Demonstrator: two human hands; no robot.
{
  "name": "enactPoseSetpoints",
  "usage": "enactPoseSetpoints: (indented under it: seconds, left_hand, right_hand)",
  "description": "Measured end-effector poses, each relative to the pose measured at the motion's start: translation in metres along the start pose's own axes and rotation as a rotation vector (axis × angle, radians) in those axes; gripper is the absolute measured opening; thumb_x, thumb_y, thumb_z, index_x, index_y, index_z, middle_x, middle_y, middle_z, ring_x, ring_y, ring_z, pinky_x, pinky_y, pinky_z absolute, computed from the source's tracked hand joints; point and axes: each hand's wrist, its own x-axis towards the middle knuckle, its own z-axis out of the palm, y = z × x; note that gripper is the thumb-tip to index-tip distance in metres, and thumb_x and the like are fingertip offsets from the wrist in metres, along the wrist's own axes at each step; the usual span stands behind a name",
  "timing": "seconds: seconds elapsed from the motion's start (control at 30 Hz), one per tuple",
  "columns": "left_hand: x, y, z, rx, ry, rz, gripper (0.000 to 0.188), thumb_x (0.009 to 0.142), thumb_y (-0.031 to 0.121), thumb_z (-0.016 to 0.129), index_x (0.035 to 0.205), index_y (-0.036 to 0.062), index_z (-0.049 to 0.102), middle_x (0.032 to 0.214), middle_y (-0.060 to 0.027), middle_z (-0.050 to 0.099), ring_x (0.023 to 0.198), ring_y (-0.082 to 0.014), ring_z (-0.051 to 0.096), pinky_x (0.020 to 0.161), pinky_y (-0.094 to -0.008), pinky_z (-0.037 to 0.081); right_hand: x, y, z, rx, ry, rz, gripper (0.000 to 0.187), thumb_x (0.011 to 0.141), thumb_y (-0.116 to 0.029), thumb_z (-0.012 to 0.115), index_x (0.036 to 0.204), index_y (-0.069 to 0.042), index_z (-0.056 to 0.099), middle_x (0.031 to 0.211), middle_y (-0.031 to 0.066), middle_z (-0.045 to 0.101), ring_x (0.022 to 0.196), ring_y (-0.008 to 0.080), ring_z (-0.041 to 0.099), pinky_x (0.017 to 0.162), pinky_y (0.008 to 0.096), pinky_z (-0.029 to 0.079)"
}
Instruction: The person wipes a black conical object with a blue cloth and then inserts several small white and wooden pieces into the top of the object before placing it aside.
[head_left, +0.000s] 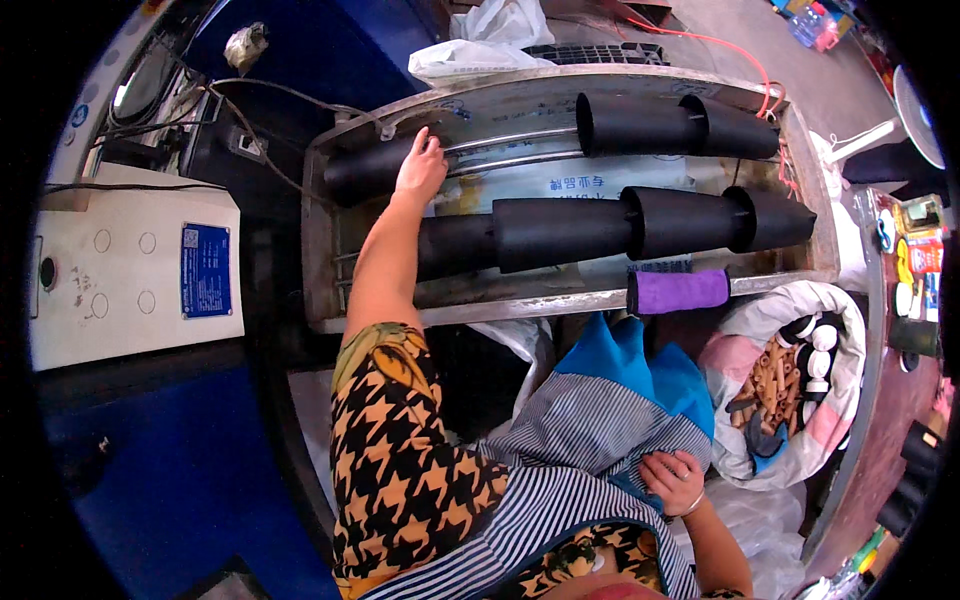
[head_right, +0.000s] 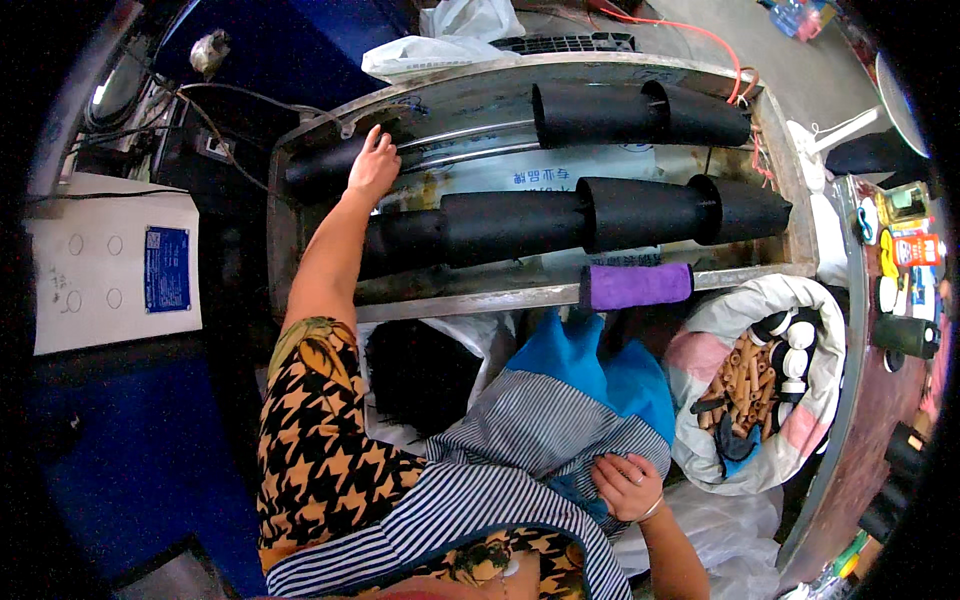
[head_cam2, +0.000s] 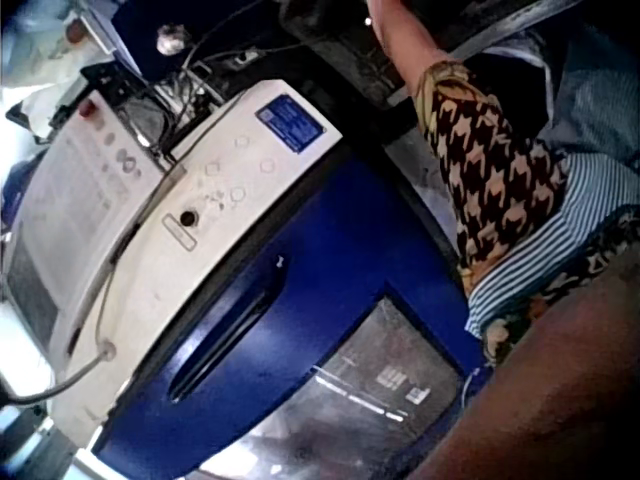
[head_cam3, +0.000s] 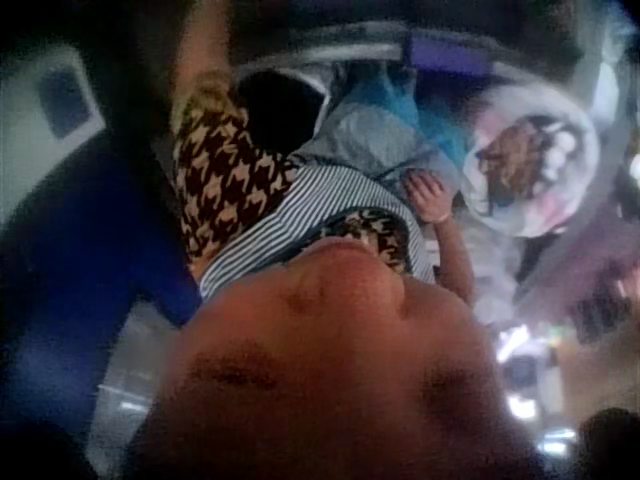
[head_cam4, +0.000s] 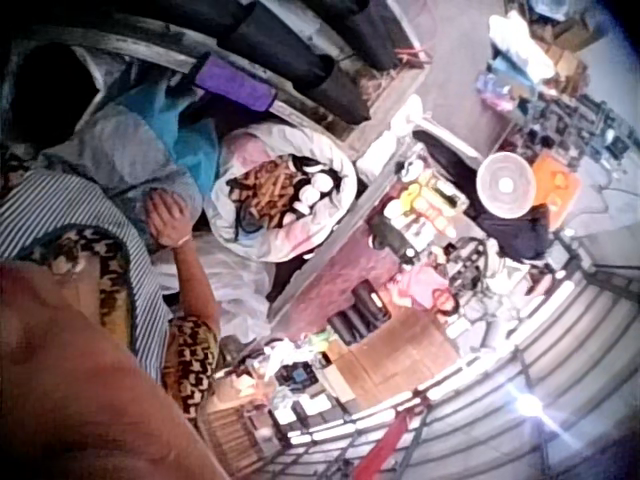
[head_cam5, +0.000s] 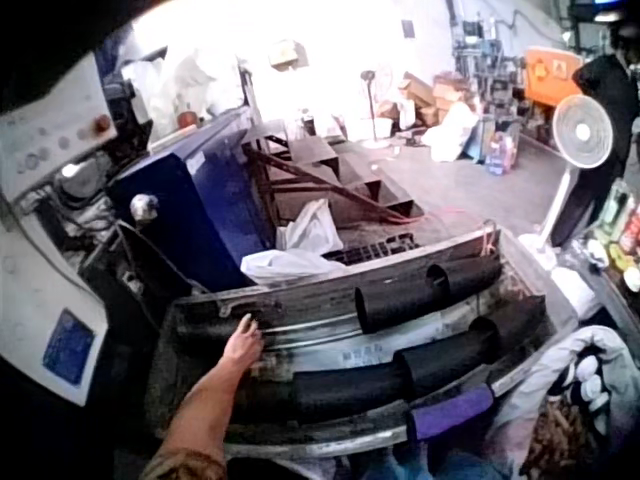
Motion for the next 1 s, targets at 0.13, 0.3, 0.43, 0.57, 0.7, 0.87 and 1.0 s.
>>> enactPoseSetpoints:
  seconds: [0.13, 0.3, 0.43, 0.57, 0.7, 0.87, 1.0]
  left_hand:
    - [-0.026, -0.054, -0.021, -0.003, 0.323, -0.208, 0.019, 0.085, 0.020, 0.056, 0.086, 0.0140, 0.074, 0.099, -0.0046, 0.064, 0.112, -0.0252, 0.051, 0.108, -0.0458, 0.033]
    - [-0.101, -0.145, -0.013, -0.270, 0.831, -0.567, 0.025, 0.072, 0.031, 0.078, 0.094, 0.0223, 0.072, 0.090, -0.0033, 0.062, 0.088, -0.0294, 0.058, 0.079, -0.0450, 0.047]
    - [-0.168, -0.131, -0.082, -0.291, 0.952, -0.697, 0.031, 0.086, 0.034, 0.070, 0.111, 0.0166, 0.070, 0.102, -0.0089, 0.064, 0.095, -0.0301, 0.060, 0.082, -0.0406, 0.048]
    - [-0.234, -0.078, -0.168, -0.572, 1.064, -0.681, 0.031, 0.087, 0.028, 0.070, 0.115, 0.0144, 0.068, 0.105, -0.0108, 0.062, 0.099, -0.0306, 0.058, 0.087, -0.0394, 0.046]
    - [-0.284, -0.012, -0.213, -0.758, 0.870, -0.661, 0.031, 0.085, 0.021, 0.071, 0.114, 0.0104, 0.067, 0.105, -0.0112, 0.060, 0.099, -0.0310, 0.056, 0.088, -0.0396, 0.045]
    - [-0.301, 0.072, -0.187, -0.736, 0.659, -0.596, 0.034, 0.083, 0.018, 0.072, 0.115, 0.0092, 0.065, 0.105, -0.0091, 0.058, 0.101, -0.0311, 0.053, 0.088, -0.0382, 0.044]
    - [-0.308, 0.054, -0.204, -0.967, 0.676, -0.622, 0.033, 0.085, 0.012, 0.068, 0.116, 0.0074, 0.064, 0.105, -0.0098, 0.059, 0.102, -0.0309, 0.053, 0.089, -0.0389, 0.044]
  right_hand:
    - [-0.004, -0.001, 0.008, -0.013, -0.010, -0.002, 0.031, 0.075, -0.025, 0.059, 0.102, -0.012, 0.068, 0.114, 0.0038, 0.067, 0.108, 0.0193, 0.059, 0.097, 0.0398, 0.039]
    - [-0.011, -0.004, 0.012, 0.037, -0.062, 0.033, 0.034, 0.073, -0.021, 0.061, 0.105, -0.010, 0.067, 0.115, 0.0064, 0.065, 0.111, 0.0227, 0.057, 0.098, 0.0433, 0.039]
    - [-0.011, -0.013, 0.013, -0.011, -0.012, 0.027, 0.037, 0.071, -0.021, 0.061, 0.106, -0.009, 0.067, 0.114, 0.0069, 0.065, 0.112, 0.0239, 0.057, 0.100, 0.0441, 0.039]
    - [-0.028, -0.029, 0.019, -0.087, 0.016, 0.094, 0.037, 0.070, -0.021, 0.061, 0.105, -0.008, 0.067, 0.115, 0.0067, 0.065, 0.113, 0.0235, 0.058, 0.101, 0.0440, 0.038]
    - [-0.048, -0.038, 0.021, -0.089, 0.024, 0.173, 0.033, 0.073, -0.020, 0.060, 0.103, -0.008, 0.067, 0.114, 0.0073, 0.065, 0.113, 0.0237, 0.058, 0.101, 0.0447, 0.039]
    - [-0.056, -0.036, 0.024, -0.097, 0.080, 0.144, 0.030, 0.076, -0.020, 0.060, 0.102, -0.007, 0.067, 0.115, 0.0089, 0.065, 0.112, 0.0253, 0.058, 0.103, 0.0452, 0.038]
    - [-0.058, -0.038, 0.026, -0.097, 0.102, 0.151, 0.029, 0.077, -0.019, 0.059, 0.102, -0.006, 0.067, 0.113, 0.0093, 0.065, 0.112, 0.0258, 0.058, 0.103, 0.0452, 0.037]
